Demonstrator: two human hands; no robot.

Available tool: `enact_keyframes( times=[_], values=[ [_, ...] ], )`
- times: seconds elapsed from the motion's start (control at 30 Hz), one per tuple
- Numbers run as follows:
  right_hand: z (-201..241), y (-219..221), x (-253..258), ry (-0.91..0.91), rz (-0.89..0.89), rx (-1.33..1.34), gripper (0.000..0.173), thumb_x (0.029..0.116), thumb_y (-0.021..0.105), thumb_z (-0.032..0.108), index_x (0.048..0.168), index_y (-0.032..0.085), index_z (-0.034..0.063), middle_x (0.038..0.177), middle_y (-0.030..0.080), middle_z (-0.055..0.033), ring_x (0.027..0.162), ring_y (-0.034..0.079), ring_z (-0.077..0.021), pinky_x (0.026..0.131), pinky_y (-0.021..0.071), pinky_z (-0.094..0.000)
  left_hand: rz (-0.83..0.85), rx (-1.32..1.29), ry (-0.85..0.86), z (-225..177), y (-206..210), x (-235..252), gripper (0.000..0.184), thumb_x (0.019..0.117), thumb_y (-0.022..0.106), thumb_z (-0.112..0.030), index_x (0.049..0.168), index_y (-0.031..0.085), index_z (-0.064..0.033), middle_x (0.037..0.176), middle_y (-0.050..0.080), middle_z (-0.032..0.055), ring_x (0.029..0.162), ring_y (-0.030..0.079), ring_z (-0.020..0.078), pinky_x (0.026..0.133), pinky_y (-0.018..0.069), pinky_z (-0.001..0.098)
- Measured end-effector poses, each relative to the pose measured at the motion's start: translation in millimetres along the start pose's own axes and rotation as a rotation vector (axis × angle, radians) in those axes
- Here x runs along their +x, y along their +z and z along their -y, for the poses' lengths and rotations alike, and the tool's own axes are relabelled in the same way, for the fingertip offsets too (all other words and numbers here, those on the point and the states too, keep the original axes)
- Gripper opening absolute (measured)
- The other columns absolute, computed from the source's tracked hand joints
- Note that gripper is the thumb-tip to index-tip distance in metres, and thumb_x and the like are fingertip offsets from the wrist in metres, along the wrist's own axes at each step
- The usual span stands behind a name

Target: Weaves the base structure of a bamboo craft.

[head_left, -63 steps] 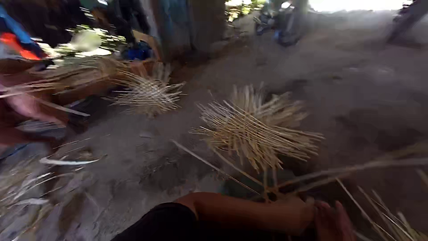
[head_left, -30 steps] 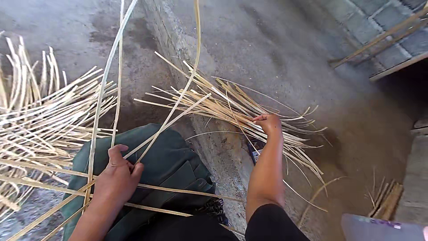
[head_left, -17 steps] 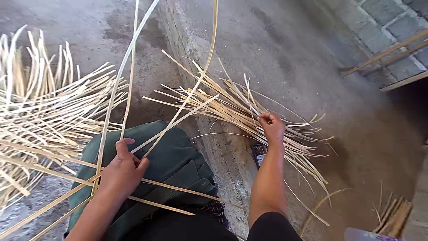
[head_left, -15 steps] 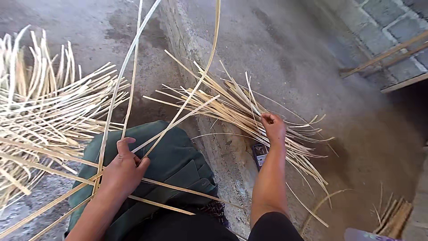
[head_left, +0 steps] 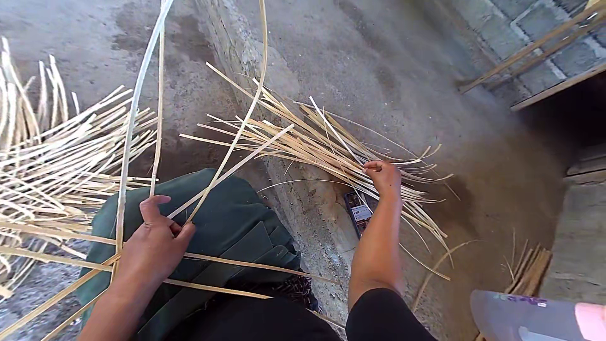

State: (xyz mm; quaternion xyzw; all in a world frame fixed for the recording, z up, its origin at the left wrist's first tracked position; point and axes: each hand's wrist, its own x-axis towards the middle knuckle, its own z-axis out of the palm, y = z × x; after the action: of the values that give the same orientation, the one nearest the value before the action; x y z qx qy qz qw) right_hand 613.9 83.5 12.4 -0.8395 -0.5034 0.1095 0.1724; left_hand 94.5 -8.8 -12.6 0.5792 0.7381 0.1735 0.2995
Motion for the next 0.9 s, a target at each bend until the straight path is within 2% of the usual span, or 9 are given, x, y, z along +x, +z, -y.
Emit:
enact_keyframes(
  times=[0.17, 0.3, 0.37, 0.43, 0.5, 0.57, 0.67, 0.77, 0.9],
  values=[
    [6.0, -3.7, 1.5, 0.014, 0.037, 0.016, 0.020, 0.0953, 0.074, 0.021, 0.111, 0.076, 0.0089, 0.113, 0.072, -0.0176, 0.108, 0.068, -0.0371, 0.097, 0.0492, -0.0629, -0.011, -0.022, 0.009, 3.8, -1.5, 0.2, 0.072, 0.0947, 0.068, -0.019, 0.154, 0.027, -0.0110, 0.089, 0.066, 0.0135, 0.078, 0.065, 0.0341, 0.069, 0.0511, 0.0593],
    [15.1, -23.9, 7.7, -0.053, 0.037, 0.251, 0.021, 0.0941, 0.076, 0.017, 0.111, 0.074, 0.0036, 0.110, 0.073, -0.0150, 0.103, 0.069, -0.0269, 0.096, 0.0524, -0.0520, 0.000, -0.088, -0.004, 6.2, -5.2, 3.5, 0.082, 0.0924, 0.071, -0.019, 0.157, 0.022, -0.0106, 0.087, 0.066, 0.0129, 0.076, 0.066, 0.0314, 0.070, 0.0522, 0.0577],
    [17.6, -31.8, 14.9, 0.005, 0.024, 0.147, 0.019, 0.0943, 0.075, 0.018, 0.109, 0.075, 0.0062, 0.110, 0.073, -0.0158, 0.106, 0.068, -0.0320, 0.096, 0.0498, -0.0595, 0.010, -0.103, -0.022, 5.6, -6.5, 5.9, 0.085, 0.0918, 0.072, -0.019, 0.158, 0.020, -0.0107, 0.087, 0.067, 0.0127, 0.076, 0.066, 0.0303, 0.071, 0.0528, 0.0564],
    [17.4, -37.3, 21.7, 0.035, -0.050, 0.078, 0.020, 0.0953, 0.073, 0.021, 0.110, 0.076, 0.0084, 0.111, 0.074, -0.0168, 0.108, 0.068, -0.0371, 0.096, 0.0484, -0.0655, 0.017, -0.103, -0.051, 4.7, -7.8, 7.0, 0.092, 0.0912, 0.074, -0.020, 0.161, 0.014, -0.0100, 0.088, 0.067, 0.0136, 0.076, 0.066, 0.0311, 0.072, 0.0527, 0.0571],
    [21.8, -46.3, 27.7, -0.008, -0.083, 0.148, 0.024, 0.0980, 0.070, 0.021, 0.115, 0.073, 0.0056, 0.113, 0.073, -0.0170, 0.106, 0.069, -0.0335, 0.098, 0.0507, -0.0597, 0.049, -0.097, -0.086, 5.0, -10.6, 10.0, 0.107, 0.0906, 0.076, -0.023, 0.163, -0.001, -0.0060, 0.093, 0.068, 0.0168, 0.078, 0.067, 0.0329, 0.075, 0.0538, 0.0590],
    [30.4, -59.4, 28.1, -0.071, -0.106, 0.223, 0.026, 0.1002, 0.066, 0.019, 0.120, 0.070, 0.0024, 0.112, 0.072, -0.0181, 0.104, 0.070, -0.0307, 0.097, 0.0522, -0.0547, 0.109, -0.126, -0.132, 8.6, -14.5, 15.8, 0.116, 0.0895, 0.078, -0.025, 0.162, -0.012, -0.0049, 0.094, 0.068, 0.0153, 0.072, 0.068, 0.0259, 0.071, 0.0584, 0.0515],
    [40.4, -81.5, 30.2, -0.166, -0.147, 0.332, 0.028, 0.1025, 0.062, 0.018, 0.125, 0.068, 0.0022, 0.110, 0.072, -0.0136, 0.088, 0.069, -0.0191, 0.083, 0.0572, -0.0396, 0.204, -0.238, -0.216, 8.9, -25.8, 21.5, 0.115, 0.0911, 0.078, -0.024, 0.163, -0.010, -0.0088, 0.097, 0.069, 0.0139, 0.062, 0.069, 0.0153, 0.063, 0.0620, 0.0361],
    [56.5, -104.5, 15.3, -0.132, -0.127, 0.391, 0.029, 0.1057, 0.058, 0.021, 0.128, 0.064, 0.0046, 0.108, 0.068, -0.0076, 0.075, 0.060, -0.0079, 0.068, 0.0516, -0.0276, 0.219, -0.363, -0.218, 10.2, -30.3, 23.5, 0.098, 0.0909, 0.078, -0.019, 0.163, 0.012, -0.0161, 0.094, 0.070, 0.0139, 0.062, 0.070, 0.0167, 0.062, 0.0616, 0.0343],
    [87.3, -108.9, -16.0, -0.300, -0.209, 0.447, 0.039, 0.1058, 0.056, 0.026, 0.140, 0.058, 0.0060, 0.127, 0.065, -0.0097, 0.094, 0.064, -0.0087, 0.082, 0.0548, -0.0305, 0.230, -0.434, -0.150, 10.7, -27.5, 18.8, 0.091, 0.0919, 0.075, -0.023, 0.159, 0.015, -0.0135, 0.093, 0.069, 0.0114, 0.070, 0.071, 0.0158, 0.070, 0.0625, 0.0347]
  ],
)
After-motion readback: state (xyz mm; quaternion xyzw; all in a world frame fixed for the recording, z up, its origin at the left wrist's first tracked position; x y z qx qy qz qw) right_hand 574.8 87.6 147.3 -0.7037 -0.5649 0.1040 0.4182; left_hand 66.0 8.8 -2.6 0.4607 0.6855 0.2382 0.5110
